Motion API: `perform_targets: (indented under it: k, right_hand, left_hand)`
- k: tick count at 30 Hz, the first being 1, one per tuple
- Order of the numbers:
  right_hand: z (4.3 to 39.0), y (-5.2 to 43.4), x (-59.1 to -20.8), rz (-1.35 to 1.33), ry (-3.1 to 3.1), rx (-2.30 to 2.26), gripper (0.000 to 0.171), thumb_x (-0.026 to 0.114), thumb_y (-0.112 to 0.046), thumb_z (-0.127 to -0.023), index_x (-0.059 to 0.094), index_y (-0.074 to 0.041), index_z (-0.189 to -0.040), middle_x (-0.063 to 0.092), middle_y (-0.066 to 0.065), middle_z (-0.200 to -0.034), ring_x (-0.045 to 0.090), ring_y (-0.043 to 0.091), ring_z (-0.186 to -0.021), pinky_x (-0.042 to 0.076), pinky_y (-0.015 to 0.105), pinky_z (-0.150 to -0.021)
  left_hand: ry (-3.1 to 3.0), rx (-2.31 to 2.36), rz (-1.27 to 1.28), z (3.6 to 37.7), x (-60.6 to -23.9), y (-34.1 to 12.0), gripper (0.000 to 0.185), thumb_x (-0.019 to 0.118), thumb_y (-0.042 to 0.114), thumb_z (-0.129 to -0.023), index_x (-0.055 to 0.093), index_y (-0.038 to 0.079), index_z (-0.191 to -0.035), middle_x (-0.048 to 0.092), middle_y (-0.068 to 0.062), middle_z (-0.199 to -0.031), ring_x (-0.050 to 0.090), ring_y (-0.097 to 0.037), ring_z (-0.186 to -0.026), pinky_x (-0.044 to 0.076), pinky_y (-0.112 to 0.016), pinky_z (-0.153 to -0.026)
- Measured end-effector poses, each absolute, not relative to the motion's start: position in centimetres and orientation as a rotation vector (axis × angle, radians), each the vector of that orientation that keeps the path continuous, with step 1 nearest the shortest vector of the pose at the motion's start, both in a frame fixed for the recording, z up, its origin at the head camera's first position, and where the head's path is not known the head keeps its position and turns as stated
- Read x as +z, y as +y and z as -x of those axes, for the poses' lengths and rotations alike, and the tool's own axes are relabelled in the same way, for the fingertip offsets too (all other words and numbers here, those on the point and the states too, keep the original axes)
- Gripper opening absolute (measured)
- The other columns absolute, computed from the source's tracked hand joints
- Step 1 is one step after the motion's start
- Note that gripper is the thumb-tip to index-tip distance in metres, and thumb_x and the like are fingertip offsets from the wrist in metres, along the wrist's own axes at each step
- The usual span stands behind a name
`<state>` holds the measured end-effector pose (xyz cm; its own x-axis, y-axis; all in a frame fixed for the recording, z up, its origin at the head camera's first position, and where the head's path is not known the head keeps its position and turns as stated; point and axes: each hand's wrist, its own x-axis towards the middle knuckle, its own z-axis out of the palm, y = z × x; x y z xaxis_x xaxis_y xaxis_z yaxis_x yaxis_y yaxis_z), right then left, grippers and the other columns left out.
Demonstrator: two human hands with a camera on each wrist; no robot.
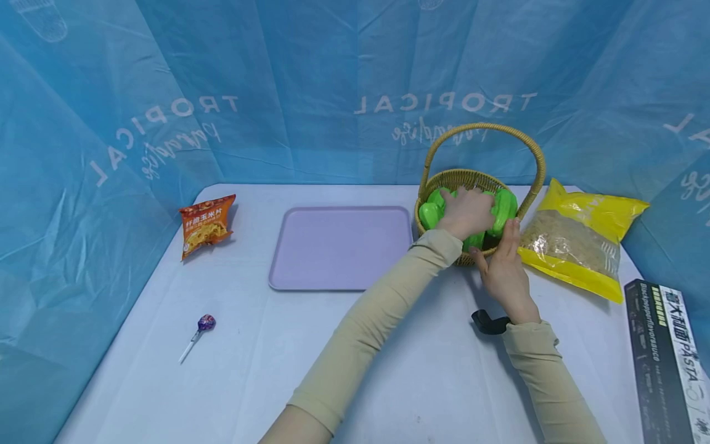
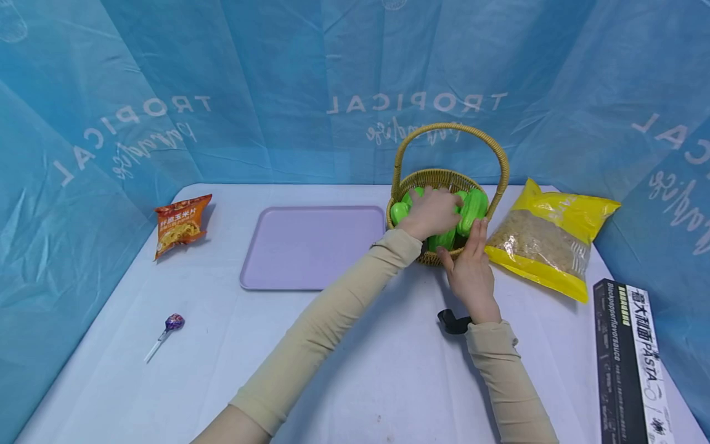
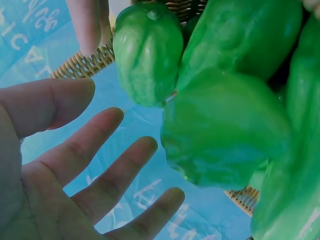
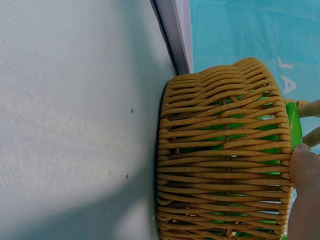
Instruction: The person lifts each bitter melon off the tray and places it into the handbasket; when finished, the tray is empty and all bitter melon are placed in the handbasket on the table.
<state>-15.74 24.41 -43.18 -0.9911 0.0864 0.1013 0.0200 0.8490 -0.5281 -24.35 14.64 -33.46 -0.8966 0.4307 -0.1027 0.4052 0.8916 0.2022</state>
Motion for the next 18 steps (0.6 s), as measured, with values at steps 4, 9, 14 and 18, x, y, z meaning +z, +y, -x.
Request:
perform_targets:
  k: [4,9,14,18]
  right_hand:
    - [15.7,24.4,-43.1,0.098,-2.917,0.828,0.091,0.036,-0.050,-0.102,-0.024,-0.001,-0.149,-0.022,0.023,-0.159,0.037,0.064,-0.120,0.042,0.069,-0.086]
    - [15.7,24.5,-43.1,0.097,-2.926,0.818,0.091,0.034,-0.052,-0.101,-0.025,-0.001,-0.149,-0.023,0.022,-0.158,0.035,0.064,-0.122,0.041,0.069,-0.088]
    - [15.6,24.6,-42.9,0.081,-2.925,0.810,0.091,0.035,-0.051,-0.102,-0.024,0.000,-0.150,-0.023,0.023,-0.158,0.036,0.064,-0.121,0.042,0.069,-0.085]
    - [15.5,24.6,-42.5,0.054,-2.930,0.804,0.092,0.037,-0.051,-0.101,-0.022,0.000,-0.150,-0.021,0.024,-0.158,0.036,0.064,-0.120,0.043,0.068,-0.085]
  left_hand:
    - [2.927,0.280,-0.634,24.5,-33.3,14.2,0.034,0.052,0.038,-0.099,0.056,0.041,-0.132,0.052,0.012,-0.140,0.041,-0.024,-0.136,0.023,-0.060,-0.116]
    - [2.949,0.283,-0.650,24.6,-33.2,13.6,0.036,0.052,0.038,-0.099,0.054,0.040,-0.135,0.048,0.011,-0.145,0.041,-0.023,-0.136,0.024,-0.058,-0.116]
    - [2.970,0.271,-0.670,24.6,-32.8,12.8,0.038,0.051,0.038,-0.099,0.053,0.037,-0.137,0.050,0.010,-0.144,0.043,-0.024,-0.135,0.029,-0.056,-0.114]
    - [2.970,0.267,-0.661,24.8,-32.4,12.0,0.041,0.050,0.041,-0.099,0.049,0.037,-0.140,0.048,0.008,-0.145,0.040,-0.024,-0.137,0.029,-0.054,-0.115]
